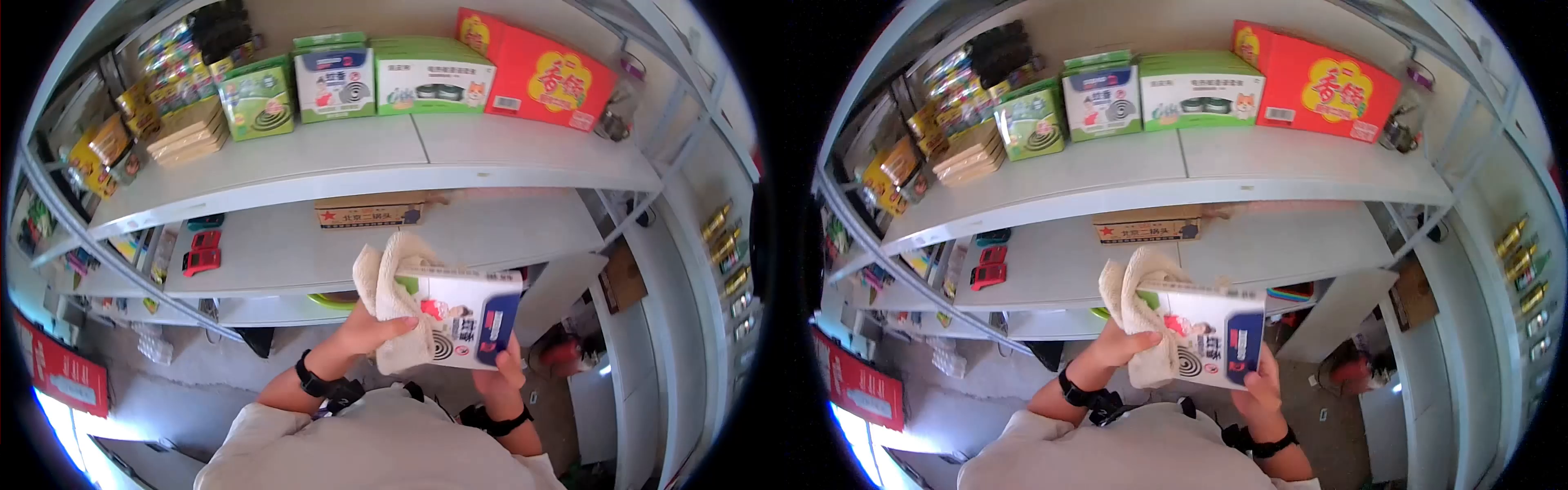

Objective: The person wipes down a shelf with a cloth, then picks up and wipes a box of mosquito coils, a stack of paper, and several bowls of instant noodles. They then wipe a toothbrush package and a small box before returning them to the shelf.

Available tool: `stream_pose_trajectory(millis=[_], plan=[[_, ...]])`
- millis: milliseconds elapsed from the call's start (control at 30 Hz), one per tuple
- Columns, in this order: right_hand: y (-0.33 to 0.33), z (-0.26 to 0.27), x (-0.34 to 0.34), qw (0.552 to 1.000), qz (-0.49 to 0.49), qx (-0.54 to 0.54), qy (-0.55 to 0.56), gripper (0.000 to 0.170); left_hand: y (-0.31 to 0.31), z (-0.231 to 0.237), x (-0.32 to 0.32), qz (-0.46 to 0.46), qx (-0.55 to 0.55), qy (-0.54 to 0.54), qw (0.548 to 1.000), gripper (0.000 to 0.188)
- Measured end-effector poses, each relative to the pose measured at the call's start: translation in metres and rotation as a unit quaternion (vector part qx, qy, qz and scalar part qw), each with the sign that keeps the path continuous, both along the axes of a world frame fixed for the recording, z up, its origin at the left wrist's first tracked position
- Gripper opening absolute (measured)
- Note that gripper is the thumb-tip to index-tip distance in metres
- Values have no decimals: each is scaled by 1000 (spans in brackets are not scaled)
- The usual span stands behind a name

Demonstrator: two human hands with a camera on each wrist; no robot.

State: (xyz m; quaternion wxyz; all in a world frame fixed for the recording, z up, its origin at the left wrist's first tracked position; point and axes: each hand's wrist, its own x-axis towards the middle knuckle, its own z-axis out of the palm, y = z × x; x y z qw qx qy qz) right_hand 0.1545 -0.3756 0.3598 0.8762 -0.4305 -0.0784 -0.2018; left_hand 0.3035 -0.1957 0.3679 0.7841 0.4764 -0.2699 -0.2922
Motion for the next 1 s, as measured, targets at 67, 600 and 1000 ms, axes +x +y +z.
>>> stream_pose_trajectory(millis=[67,600,1000], plan=[[-6,4,2,997,74,-12,-6,50,19,21,4,43,30,-137,989,68],[200,21,90,985,-83,26,149,50,190,5,-19,203,-98,80,971,60],[314,18,102,979,38,74,187,46,268,-28,-37,234,-61,-10,970,54]])
